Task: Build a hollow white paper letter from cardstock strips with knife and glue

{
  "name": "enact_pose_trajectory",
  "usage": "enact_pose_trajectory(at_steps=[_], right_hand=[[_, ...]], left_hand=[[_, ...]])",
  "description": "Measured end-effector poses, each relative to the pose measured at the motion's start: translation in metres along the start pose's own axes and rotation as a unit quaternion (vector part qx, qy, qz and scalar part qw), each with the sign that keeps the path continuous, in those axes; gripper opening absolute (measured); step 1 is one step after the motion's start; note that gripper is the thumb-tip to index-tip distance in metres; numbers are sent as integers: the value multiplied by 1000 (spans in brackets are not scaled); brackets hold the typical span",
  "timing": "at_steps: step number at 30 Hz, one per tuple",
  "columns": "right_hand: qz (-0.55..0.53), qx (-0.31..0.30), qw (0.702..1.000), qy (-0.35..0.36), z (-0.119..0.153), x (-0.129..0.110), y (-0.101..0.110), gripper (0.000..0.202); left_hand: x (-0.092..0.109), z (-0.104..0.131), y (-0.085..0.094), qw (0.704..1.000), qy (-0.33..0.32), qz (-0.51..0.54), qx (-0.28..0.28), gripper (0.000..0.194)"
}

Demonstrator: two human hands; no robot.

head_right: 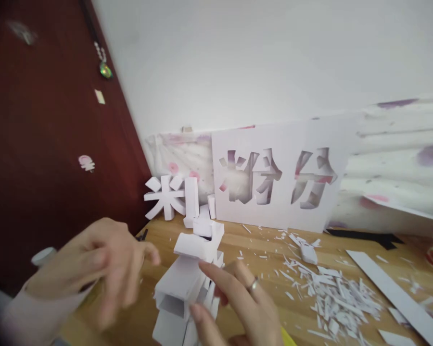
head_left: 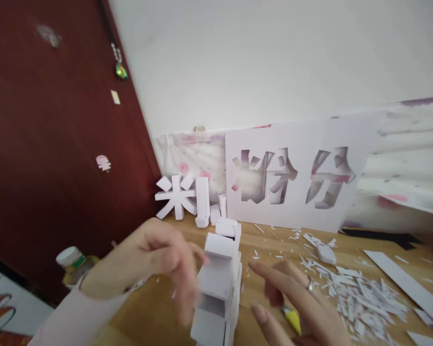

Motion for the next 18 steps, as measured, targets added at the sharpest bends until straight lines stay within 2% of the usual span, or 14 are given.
enact_pose_trajectory(at_steps=[1,2,3,4,6,8,13,16,18], right_hand=[[-6,15,1000,3,-6,-5,0,38],[-15,42,999,1,-11,-9,3,49],[-22,69,997,-3,-16,-13,7,60],[-23,103,994,-19,-18,-13,13,63],[-28,101,994,-32,-23,-14,14,41],[-35,72,996,-37,-25,-11,15,14],[-71,53,996,-8,-18,-3,37,18],[-135,40,989,-45,-13,12,45,12],[-183,50,979,-70,-10,21,48,14]], left_hand=[[4,-6,-3,998,-3,33,56,27],[4,-13,-12,995,3,57,80,23],[-2,-20,-26,994,29,79,73,20],[-9,-26,-38,992,55,98,65,18],[-23,-34,-61,988,96,118,26,18],[-30,-41,-72,987,109,120,8,19],[-40,-52,-65,988,118,77,56,22],[-43,-57,-57,991,107,41,75,21],[-43,-61,-55,992,100,12,78,19]])
Point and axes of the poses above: each hand's wrist, its own z-axis away from the middle knuckle, its own y-axis out of the back of the hand, x = y × z, the point moved 10 cm from there along -z, towards the middle knuckle, and after that the axes turned 1 degree about y, right-handed, at the moved point
